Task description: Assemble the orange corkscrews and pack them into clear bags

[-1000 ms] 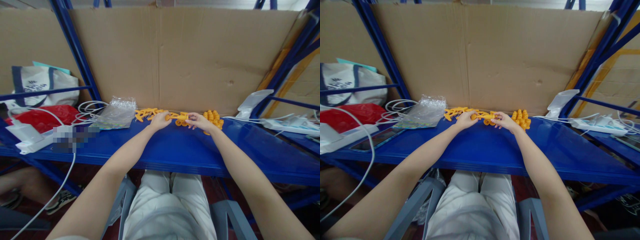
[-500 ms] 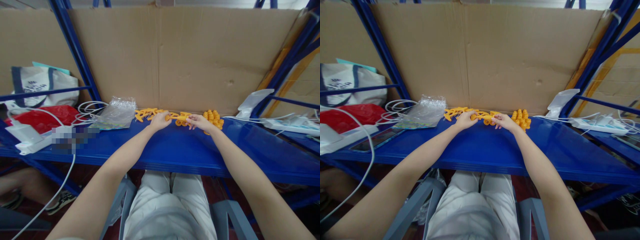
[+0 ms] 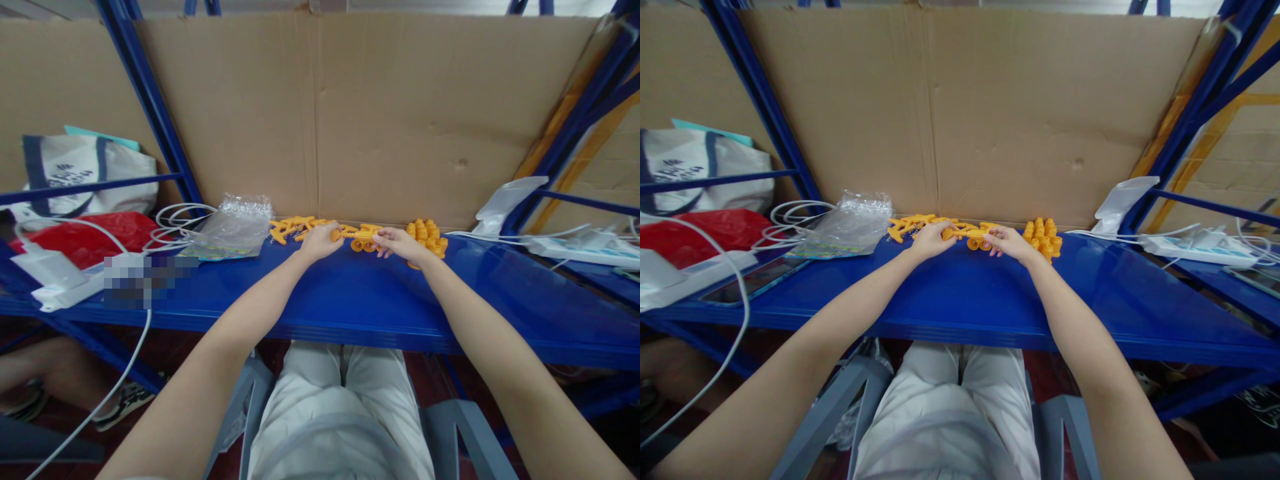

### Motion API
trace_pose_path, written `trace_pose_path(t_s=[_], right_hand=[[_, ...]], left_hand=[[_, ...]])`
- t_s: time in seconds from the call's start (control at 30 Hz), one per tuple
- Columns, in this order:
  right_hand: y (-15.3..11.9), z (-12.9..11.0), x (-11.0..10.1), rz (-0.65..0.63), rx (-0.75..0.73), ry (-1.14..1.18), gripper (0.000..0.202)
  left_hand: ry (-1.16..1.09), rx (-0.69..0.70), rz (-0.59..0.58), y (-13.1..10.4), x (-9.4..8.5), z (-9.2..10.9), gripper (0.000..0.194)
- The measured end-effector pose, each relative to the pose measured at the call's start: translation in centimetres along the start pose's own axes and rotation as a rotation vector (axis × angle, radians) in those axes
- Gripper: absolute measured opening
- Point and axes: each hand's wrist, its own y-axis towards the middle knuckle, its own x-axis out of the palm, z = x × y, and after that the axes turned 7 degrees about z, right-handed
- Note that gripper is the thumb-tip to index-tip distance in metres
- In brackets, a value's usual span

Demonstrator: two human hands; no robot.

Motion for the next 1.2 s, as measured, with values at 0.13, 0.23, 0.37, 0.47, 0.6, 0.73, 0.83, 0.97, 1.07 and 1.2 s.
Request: trace_pose_path(t_s=[0.13, 0.23, 0.37, 0.47, 0.6, 0.73, 0.83, 0.97, 1.07, 1.2], right_hand=[[0.0, -0.1, 0.0, 0.012, 0.009, 0.010, 0.029], [0.2, 0.0, 0.0, 0.048, -0.009, -0.007, 0.027], [0.5, 0.3, -0.2, 0.102, -0.037, -0.041, 0.028], [0.9, 0.8, -0.4, 0.155, -0.094, -0.064, 0.032], [1.4, 1.6, -0.9, 0.315, -0.249, -0.257, 0.038], [1.2, 1.8, -1.3, 0.409, -0.374, -0.520, 0.038], [0.8, 1.6, -1.1, 0.414, -0.402, -0.685, 0.037], [0.1, 0.9, -0.4, 0.357, -0.375, -0.920, 0.039], [-0.1, 0.3, 0.4, 0.312, -0.370, -1.086, 0.040], [-0.4, -0.6, 1.3, 0.250, -0.331, -1.222, 0.038]], left_hand=[[-0.003, -0.012, -0.023, 0.0, -0.1, 0.0, 0.026], [-0.007, -0.005, -0.041, 0.0, 0.1, 0.0, 0.029], [-0.025, 0.015, -0.065, 0.0, 0.3, -0.1, 0.038], [-0.059, -0.022, -0.056, 0.0, 0.5, -0.3, 0.055], [-0.066, -0.002, -0.063, 0.2, 1.0, -1.1, 0.063], [-0.009, 0.084, -0.133, 0.2, 2.2, -2.4, 0.050], [0.056, 0.059, -0.280, 0.1, 3.0, -3.1, 0.049], [0.116, 0.001, -0.420, 0.0, 3.3, -3.3, 0.047], [0.133, -0.011, -0.437, 0.0, 2.9, -3.0, 0.048], [0.201, -0.052, -0.429, 0.0, 2.5, -2.7, 0.048]])
